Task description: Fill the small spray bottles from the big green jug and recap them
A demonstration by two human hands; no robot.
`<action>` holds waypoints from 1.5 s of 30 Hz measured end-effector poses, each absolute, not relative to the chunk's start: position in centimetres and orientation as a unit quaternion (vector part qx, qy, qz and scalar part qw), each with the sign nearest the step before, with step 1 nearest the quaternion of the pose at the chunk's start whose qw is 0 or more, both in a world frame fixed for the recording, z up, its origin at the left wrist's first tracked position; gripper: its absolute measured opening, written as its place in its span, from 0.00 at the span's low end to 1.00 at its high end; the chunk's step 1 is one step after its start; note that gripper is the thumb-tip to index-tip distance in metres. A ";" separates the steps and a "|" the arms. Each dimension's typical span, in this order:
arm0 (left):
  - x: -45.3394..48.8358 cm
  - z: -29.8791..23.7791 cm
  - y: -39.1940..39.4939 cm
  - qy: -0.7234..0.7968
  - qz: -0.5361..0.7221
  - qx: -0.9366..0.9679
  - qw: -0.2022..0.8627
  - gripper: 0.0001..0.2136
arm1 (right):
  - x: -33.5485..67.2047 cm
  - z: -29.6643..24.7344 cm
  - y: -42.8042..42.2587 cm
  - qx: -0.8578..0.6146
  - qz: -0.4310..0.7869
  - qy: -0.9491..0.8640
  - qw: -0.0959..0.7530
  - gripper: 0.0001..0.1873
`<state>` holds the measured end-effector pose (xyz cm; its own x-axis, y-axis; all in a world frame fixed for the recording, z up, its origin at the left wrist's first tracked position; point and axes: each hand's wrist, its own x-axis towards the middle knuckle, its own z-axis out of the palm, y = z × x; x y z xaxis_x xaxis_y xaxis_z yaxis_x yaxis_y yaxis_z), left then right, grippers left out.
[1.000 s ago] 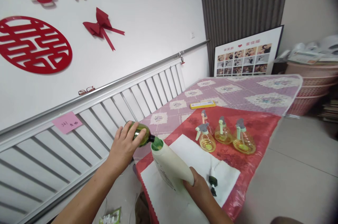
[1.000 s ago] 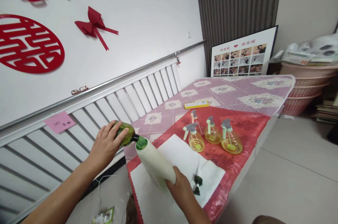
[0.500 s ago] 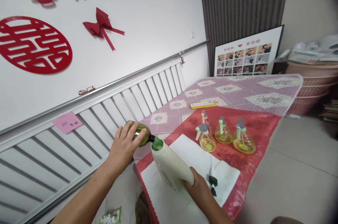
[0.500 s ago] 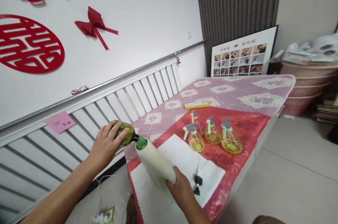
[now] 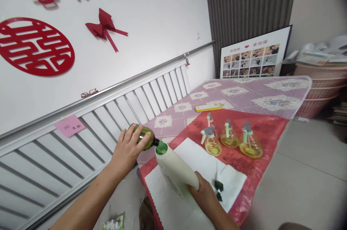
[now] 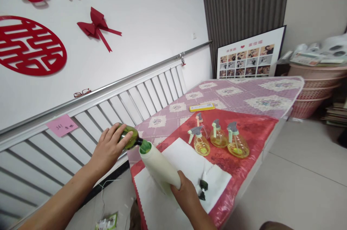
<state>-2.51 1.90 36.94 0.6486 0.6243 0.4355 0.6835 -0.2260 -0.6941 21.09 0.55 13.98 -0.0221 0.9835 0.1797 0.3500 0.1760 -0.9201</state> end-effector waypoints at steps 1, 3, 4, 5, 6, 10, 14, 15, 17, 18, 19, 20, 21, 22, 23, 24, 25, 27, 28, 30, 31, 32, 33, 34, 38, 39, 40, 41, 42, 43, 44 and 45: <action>-2.5 37.0 1.9 -0.417 -0.031 -0.782 0.462 0.22 | 21.1 13.9 0.6 -0.536 0.353 -0.621 0.449 0.02; -2.5 37.0 1.9 -0.416 -0.028 -0.783 0.461 0.23 | 21.1 13.8 0.6 -0.537 0.352 -0.620 0.451 0.02; -2.5 37.0 1.9 -0.416 -0.026 -0.784 0.461 0.23 | 21.1 13.8 0.6 -0.537 0.352 -0.619 0.452 0.02; -2.5 37.1 1.9 -0.416 -0.025 -0.784 0.460 0.23 | 21.1 13.8 0.5 -0.536 0.352 -0.619 0.453 0.03; -2.5 37.1 1.9 -0.416 -0.026 -0.784 0.460 0.23 | 21.1 13.8 0.5 -0.535 0.352 -0.619 0.455 0.03; -2.5 37.1 1.9 -0.413 -0.030 -0.787 0.457 0.23 | 21.1 14.0 0.5 -0.530 0.354 -0.620 0.457 0.03; -2.4 37.2 1.8 -0.417 -0.022 -0.789 0.451 0.24 | 21.2 14.2 0.4 -0.530 0.356 -0.621 0.455 0.03; -2.4 37.3 1.8 -0.417 -0.019 -0.789 0.450 0.24 | 21.2 14.2 0.4 -0.530 0.356 -0.622 0.454 0.03; -2.3 37.4 1.8 -0.416 -0.016 -0.790 0.451 0.24 | 21.2 14.3 0.4 -0.530 0.356 -0.622 0.453 0.03; -2.3 37.5 1.8 -0.415 -0.016 -0.790 0.452 0.24 | 21.2 14.3 0.3 -0.530 0.357 -0.623 0.452 0.03; -2.2 37.5 1.8 -0.412 -0.015 -0.790 0.453 0.24 | 21.2 14.3 0.3 -0.530 0.357 -0.622 0.451 0.03; -2.2 37.6 1.8 -0.410 -0.015 -0.790 0.455 0.24 | 21.2 14.3 0.3 -0.531 0.358 -0.622 0.451 0.04; -2.1 37.7 1.8 -0.408 -0.015 -0.790 0.456 0.24 | 21.2 14.3 0.3 -0.532 0.359 -0.621 0.451 0.04; -2.1 37.7 1.8 -0.407 -0.014 -0.790 0.458 0.23 | 21.2 14.3 0.3 -0.533 0.359 -0.620 0.450 0.04; -2.0 37.8 1.8 -0.406 -0.014 -0.790 0.458 0.23 | 21.2 14.4 0.3 -0.533 0.360 -0.619 0.451 0.04; -2.0 37.8 1.8 -0.405 -0.014 -0.791 0.458 0.23 | 21.2 14.4 0.3 -0.534 0.360 -0.618 0.451 0.03; -2.0 37.9 1.7 -0.405 -0.014 -0.791 0.458 0.23 | 21.2 14.4 0.3 -0.533 0.361 -0.618 0.451 0.03; -2.0 37.9 1.7 -0.403 -0.016 -0.793 0.457 0.24 | 21.2 14.4 0.3 -0.533 0.362 -0.618 0.451 0.03; -1.9 37.9 1.7 -0.402 -0.017 -0.793 0.457 0.24 | 21.2 14.5 0.3 -0.533 0.362 -0.618 0.450 0.03; -1.9 38.0 1.6 -0.401 -0.020 -0.792 0.459 0.23 | 21.2 14.5 0.3 -0.533 0.363 -0.618 0.450 0.02; -1.9 38.0 1.6 -0.402 -0.021 -0.792 0.459 0.23 | 21.2 14.6 0.3 -0.533 0.362 -0.618 0.451 0.02; -1.9 38.0 1.6 -0.402 -0.022 -0.792 0.459 0.23 | 21.2 14.6 0.3 -0.532 0.362 -0.619 0.450 0.02; -1.8 38.0 1.6 -0.402 -0.024 -0.793 0.457 0.24 | 21.3 14.7 0.3 -0.531 0.362 -0.620 0.450 0.03; -1.8 38.0 1.6 -0.401 -0.026 -0.794 0.456 0.24 | 21.3 14.8 0.2 -0.531 0.361 -0.621 0.450 0.03; -1.6 38.3 1.6 -0.393 -0.019 -0.798 0.456 0.22 | 21.3 14.9 0.2 -0.532 0.358 -0.622 0.449 0.03; -1.5 38.4 1.7 -0.391 -0.013 -0.797 0.459 0.22 | 21.3 14.9 0.2 -0.532 0.357 -0.622 0.450 0.03; -1.4 38.5 1.7 -0.389 -0.007 -0.797 0.463 0.22 | 21.3 14.9 0.2 -0.532 0.356 -0.621 0.452 0.03; -1.4 38.6 1.7 -0.387 -0.002 -0.795 0.467 0.21 | 21.2 14.8 0.2 -0.532 0.355 -0.620 0.454 0.02; -1.3 38.6 1.7 -0.384 0.002 -0.794 0.471 0.21 | 21.2 14.8 0.3 -0.532 0.355 -0.619 0.456 0.02; -1.2 38.7 1.7 -0.381 0.004 -0.793 0.475 0.21 | 21.2 14.7 0.3 -0.532 0.354 -0.618 0.458 0.02; -1.1 38.8 1.7 -0.380 0.006 -0.792 0.478 0.21 | 21.2 14.7 0.3 -0.532 0.354 -0.617 0.460 0.02; -1.0 38.8 1.7 -0.378 0.005 -0.792 0.480 0.21 | 21.2 14.6 0.3 -0.531 0.354 -0.616 0.462 0.02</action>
<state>-0.99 1.66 38.83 0.7146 0.6029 0.3547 0.5932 -0.2535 -0.7641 21.22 0.33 14.61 -0.0088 0.9811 0.1934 0.3259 0.1857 -0.9270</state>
